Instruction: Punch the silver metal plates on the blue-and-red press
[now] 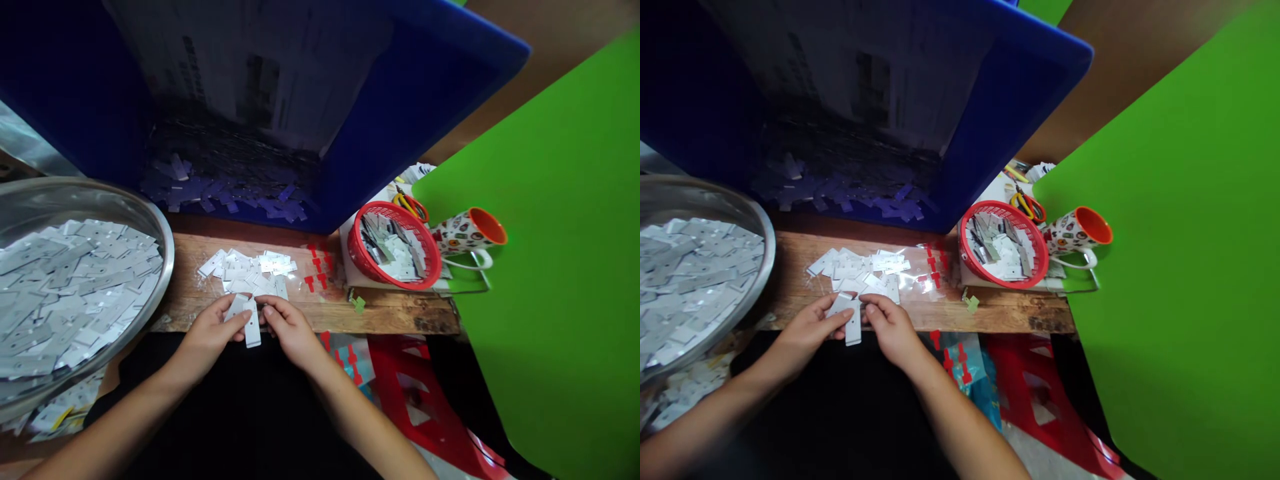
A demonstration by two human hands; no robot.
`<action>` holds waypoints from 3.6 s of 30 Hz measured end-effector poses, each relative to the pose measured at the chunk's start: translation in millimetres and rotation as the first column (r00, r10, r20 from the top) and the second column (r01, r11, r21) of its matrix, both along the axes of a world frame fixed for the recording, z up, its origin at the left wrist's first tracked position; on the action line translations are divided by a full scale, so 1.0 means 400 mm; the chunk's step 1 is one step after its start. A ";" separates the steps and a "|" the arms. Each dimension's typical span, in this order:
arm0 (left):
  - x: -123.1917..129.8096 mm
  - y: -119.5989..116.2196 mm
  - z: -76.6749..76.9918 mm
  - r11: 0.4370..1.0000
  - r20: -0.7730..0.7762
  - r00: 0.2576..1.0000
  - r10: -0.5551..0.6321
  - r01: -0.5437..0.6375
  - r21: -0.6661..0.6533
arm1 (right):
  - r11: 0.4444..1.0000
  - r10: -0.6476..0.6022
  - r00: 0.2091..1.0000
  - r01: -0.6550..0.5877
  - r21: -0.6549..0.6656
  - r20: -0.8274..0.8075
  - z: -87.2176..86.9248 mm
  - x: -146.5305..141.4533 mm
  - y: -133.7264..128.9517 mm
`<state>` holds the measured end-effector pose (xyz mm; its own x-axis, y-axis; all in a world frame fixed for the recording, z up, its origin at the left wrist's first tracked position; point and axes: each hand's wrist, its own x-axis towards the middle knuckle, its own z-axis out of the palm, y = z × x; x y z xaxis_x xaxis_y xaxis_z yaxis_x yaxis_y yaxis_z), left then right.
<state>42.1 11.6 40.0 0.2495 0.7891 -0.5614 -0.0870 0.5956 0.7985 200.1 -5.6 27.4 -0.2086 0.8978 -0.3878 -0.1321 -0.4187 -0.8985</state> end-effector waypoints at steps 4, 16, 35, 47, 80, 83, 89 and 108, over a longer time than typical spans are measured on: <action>-0.004 -0.014 -0.004 0.984 0.175 0.982 0.066 -0.035 -0.173 | 0.993 0.116 0.988 -0.116 0.010 -0.105 0.005 -0.001 0.009; -0.042 -0.009 -0.020 0.980 0.085 0.987 0.133 -0.118 -0.158 | 0.977 0.113 0.988 -0.092 -0.191 0.102 0.004 0.022 0.022; -0.032 -0.005 -0.009 0.967 -0.044 0.966 0.254 -0.254 -0.003 | 0.869 -0.182 0.833 -0.112 -0.482 -0.522 -0.004 -0.017 0.006; -0.033 0.002 -0.007 0.959 -0.055 0.960 0.275 -0.269 0.094 | 0.863 -0.208 0.763 -0.151 -0.482 -0.611 -0.009 -0.042 -0.011; -0.038 0.002 0.029 0.873 0.361 0.844 0.397 -0.225 -0.434 | 0.911 -0.208 0.756 -0.081 -0.404 -0.621 0.005 -0.017 -0.026; -0.035 -0.006 0.026 0.927 0.277 0.908 0.315 -0.230 -0.297 | 0.934 -0.158 0.793 -0.075 -0.351 -0.589 0.015 -0.019 -0.024; -0.037 0.001 0.025 0.894 0.250 0.892 0.378 -0.280 -0.351 | 0.945 -0.130 0.797 -0.081 -0.317 -0.590 0.018 -0.023 -0.023; -0.036 0.019 0.046 0.800 0.361 0.775 0.519 -0.292 -0.524 | 0.900 -0.230 0.700 -0.112 -0.421 -0.677 -0.011 -0.023 -0.013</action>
